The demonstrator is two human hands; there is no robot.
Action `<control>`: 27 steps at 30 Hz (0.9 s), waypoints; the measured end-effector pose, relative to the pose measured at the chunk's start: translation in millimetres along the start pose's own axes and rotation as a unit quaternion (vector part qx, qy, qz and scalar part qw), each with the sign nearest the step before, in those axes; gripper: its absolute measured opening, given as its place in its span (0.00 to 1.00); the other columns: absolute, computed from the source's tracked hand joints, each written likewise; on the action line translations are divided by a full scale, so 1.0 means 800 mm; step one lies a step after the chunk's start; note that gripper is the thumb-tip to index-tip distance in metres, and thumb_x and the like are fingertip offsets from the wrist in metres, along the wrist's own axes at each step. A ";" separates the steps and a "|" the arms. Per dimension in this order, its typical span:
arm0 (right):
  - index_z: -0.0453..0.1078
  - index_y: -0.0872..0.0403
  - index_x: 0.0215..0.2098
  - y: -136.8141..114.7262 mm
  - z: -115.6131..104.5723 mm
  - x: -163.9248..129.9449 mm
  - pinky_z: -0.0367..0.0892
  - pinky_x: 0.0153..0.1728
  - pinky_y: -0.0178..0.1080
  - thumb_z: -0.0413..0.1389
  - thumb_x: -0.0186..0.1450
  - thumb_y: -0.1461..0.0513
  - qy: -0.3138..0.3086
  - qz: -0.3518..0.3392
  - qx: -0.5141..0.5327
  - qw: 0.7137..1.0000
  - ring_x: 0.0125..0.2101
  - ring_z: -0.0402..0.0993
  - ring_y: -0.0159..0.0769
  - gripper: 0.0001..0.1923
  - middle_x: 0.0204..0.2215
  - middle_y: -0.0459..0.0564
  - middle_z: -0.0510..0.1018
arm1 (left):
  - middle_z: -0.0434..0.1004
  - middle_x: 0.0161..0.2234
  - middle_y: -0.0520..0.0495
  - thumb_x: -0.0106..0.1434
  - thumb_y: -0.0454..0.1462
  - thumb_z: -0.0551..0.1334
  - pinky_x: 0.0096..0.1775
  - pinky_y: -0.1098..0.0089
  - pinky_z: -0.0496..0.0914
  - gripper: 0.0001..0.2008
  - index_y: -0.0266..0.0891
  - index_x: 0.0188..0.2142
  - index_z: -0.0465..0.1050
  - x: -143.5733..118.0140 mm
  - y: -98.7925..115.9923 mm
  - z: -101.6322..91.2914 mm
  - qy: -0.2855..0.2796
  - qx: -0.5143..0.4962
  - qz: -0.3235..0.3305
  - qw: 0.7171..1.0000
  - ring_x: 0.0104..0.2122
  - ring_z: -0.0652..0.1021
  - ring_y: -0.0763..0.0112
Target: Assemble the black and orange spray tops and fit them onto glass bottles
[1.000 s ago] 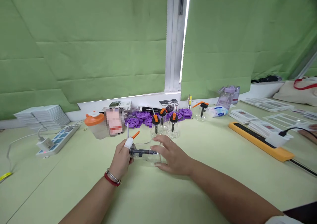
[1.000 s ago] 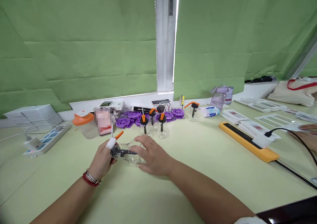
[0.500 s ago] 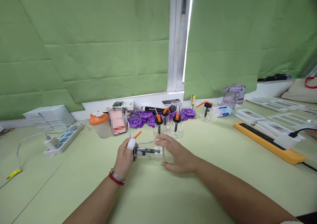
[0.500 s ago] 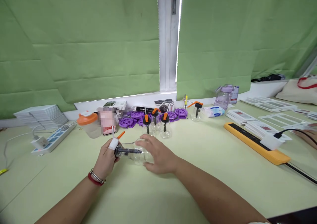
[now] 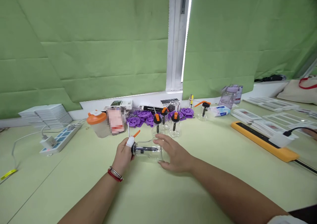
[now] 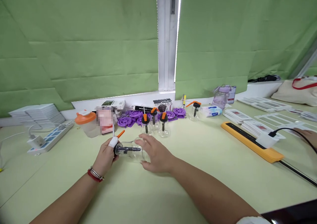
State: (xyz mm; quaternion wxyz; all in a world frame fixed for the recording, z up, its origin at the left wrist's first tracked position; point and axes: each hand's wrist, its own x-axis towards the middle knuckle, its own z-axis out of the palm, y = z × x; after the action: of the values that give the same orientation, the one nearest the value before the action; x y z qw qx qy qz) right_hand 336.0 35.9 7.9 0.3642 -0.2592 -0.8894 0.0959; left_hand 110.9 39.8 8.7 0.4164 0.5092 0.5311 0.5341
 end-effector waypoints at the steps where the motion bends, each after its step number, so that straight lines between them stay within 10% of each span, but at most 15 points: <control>1: 0.52 0.51 0.58 0.002 -0.001 0.000 0.60 0.53 0.51 0.57 0.55 0.68 0.011 -0.060 -0.058 0.996 0.57 0.54 0.47 0.34 0.57 0.59 0.57 | 0.59 0.16 0.57 0.60 0.51 0.54 0.12 0.78 0.54 0.18 0.39 0.24 0.62 0.001 -0.001 0.001 -0.003 -0.016 -0.010 1.000 0.13 0.60 0.80; 6: 0.62 0.45 0.49 0.005 -0.008 0.003 0.61 0.52 0.51 0.53 0.62 0.69 0.014 -0.206 -0.212 0.955 0.61 0.47 0.47 0.20 0.56 0.50 0.63 | 0.59 0.15 0.57 0.57 0.49 0.57 0.12 0.78 0.50 0.18 0.38 0.22 0.61 -0.001 0.002 0.006 -0.021 -0.086 -0.066 0.994 0.10 0.57 0.82; 13: 0.66 0.37 0.46 -0.002 -0.013 0.004 0.55 0.56 0.55 0.53 0.63 0.67 -0.037 -0.150 -0.131 0.979 0.62 0.47 0.43 0.18 0.55 0.41 0.67 | 0.63 0.15 0.58 0.53 0.45 0.60 0.11 0.77 0.48 0.14 0.39 0.24 0.59 0.009 0.001 -0.003 0.020 -0.218 -0.163 0.962 0.08 0.54 0.84; 18: 0.60 0.40 0.49 0.025 -0.018 0.000 0.57 0.54 0.58 0.53 0.60 0.72 0.108 -0.159 -0.134 0.972 0.62 0.45 0.46 0.25 0.58 0.47 0.60 | 0.67 0.15 0.54 0.55 0.45 0.58 0.13 0.77 0.55 0.12 0.39 0.25 0.59 0.020 -0.005 -0.014 0.068 -0.272 -0.128 0.951 0.10 0.58 0.81; 27: 0.38 0.49 0.61 0.068 -0.079 0.000 0.64 0.50 0.48 0.57 0.55 0.59 0.425 0.222 0.023 0.877 0.56 0.58 0.45 0.42 0.59 0.59 0.50 | 0.69 0.17 0.51 0.56 0.45 0.57 0.15 0.74 0.58 0.12 0.39 0.24 0.60 0.024 -0.016 -0.011 0.061 -0.242 -0.086 0.965 0.11 0.60 0.80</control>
State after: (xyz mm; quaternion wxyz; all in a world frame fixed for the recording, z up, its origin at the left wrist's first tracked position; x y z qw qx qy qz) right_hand 401.4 80.9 33.0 0.6820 -0.4571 -0.5659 0.0750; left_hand 98.3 58.2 -1.4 0.5380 0.3124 0.4522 0.6392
